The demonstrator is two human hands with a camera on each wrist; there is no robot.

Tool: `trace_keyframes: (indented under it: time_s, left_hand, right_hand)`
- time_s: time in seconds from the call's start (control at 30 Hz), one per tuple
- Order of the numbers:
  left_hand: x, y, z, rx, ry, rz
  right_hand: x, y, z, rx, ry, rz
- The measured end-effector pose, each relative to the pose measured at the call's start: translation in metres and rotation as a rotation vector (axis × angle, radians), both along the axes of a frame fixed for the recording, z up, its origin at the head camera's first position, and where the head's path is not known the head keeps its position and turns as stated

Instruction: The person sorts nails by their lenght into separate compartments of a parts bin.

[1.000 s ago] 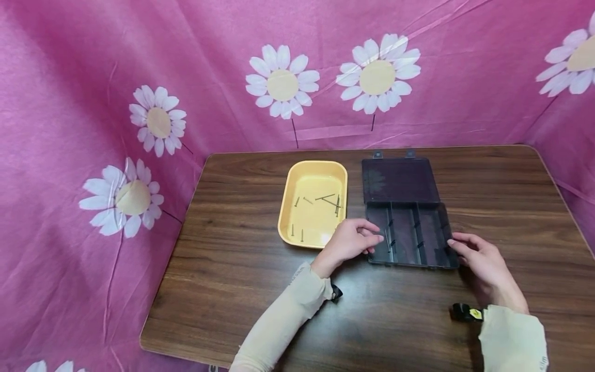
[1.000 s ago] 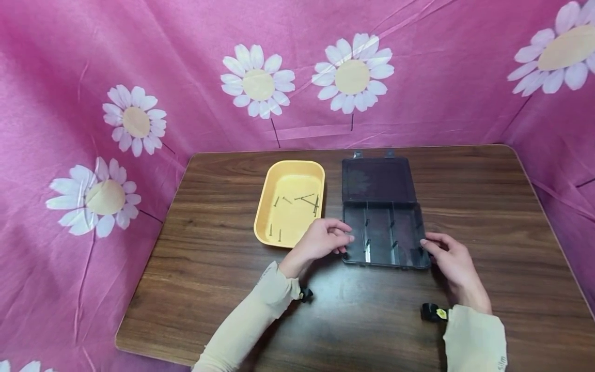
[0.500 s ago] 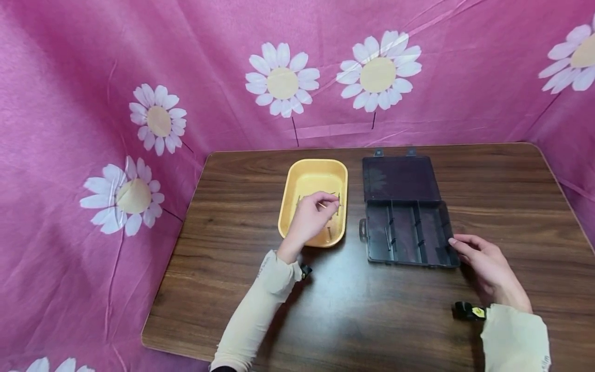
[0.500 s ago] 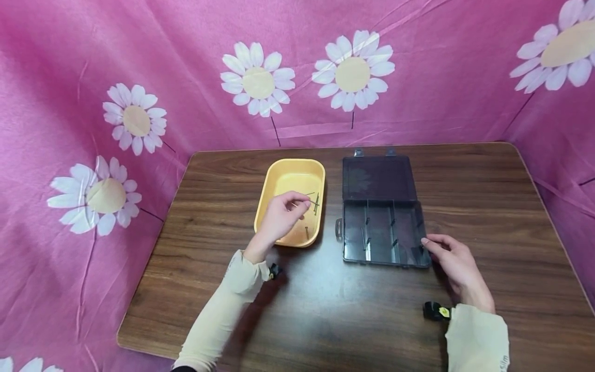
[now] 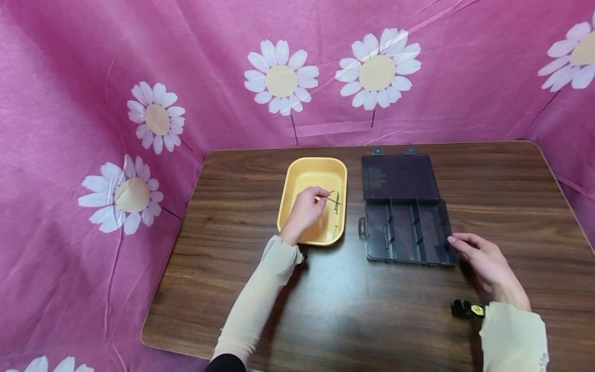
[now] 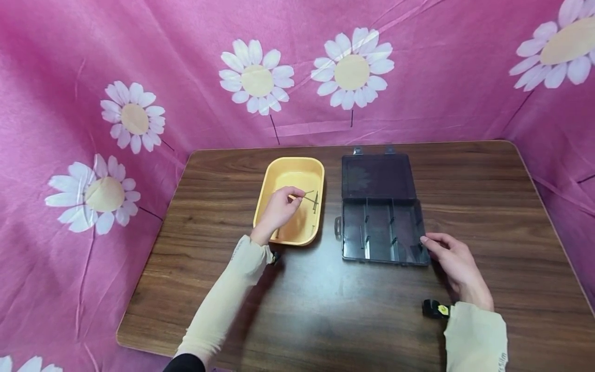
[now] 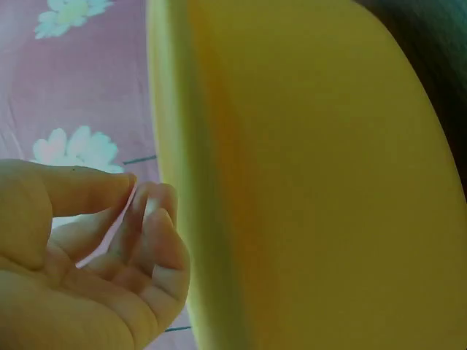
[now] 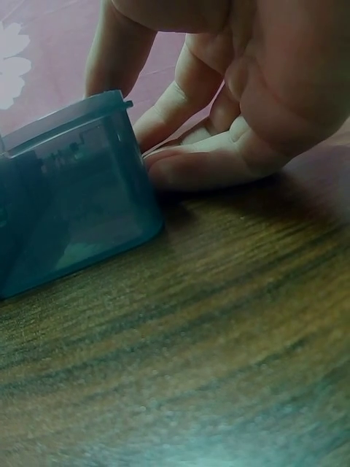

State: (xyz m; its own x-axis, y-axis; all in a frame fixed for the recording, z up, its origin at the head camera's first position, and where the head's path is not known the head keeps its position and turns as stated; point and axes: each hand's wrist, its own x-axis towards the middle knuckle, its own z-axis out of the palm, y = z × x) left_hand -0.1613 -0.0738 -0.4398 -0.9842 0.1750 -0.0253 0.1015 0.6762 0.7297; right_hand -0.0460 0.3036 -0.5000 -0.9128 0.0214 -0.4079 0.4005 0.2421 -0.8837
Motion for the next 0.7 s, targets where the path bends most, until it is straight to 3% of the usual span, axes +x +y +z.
trace_keyframes:
  time_s: [0.2, 0.4, 0.57, 0.7]
  left_hand:
    - [-0.008, 0.000, -0.008, -0.076, -0.019, 0.018]
    - [-0.011, -0.004, -0.009, -0.163, -0.058, 0.033]
    - [-0.015, 0.000, -0.011, -0.209, -0.079, -0.095]
    - [-0.018, 0.005, -0.020, -0.281, -0.064, -0.205]
  right_hand:
    - [-0.001, 0.000, -0.001, 0.042, -0.023, 0.016]
    - [0.000, 0.001, -0.001, 0.055, -0.027, 0.017]
    - [0.000, 0.001, -0.001, 0.048, -0.032, 0.010]
    - [-0.001, 0.000, -0.002, 0.051, -0.036, 0.023]
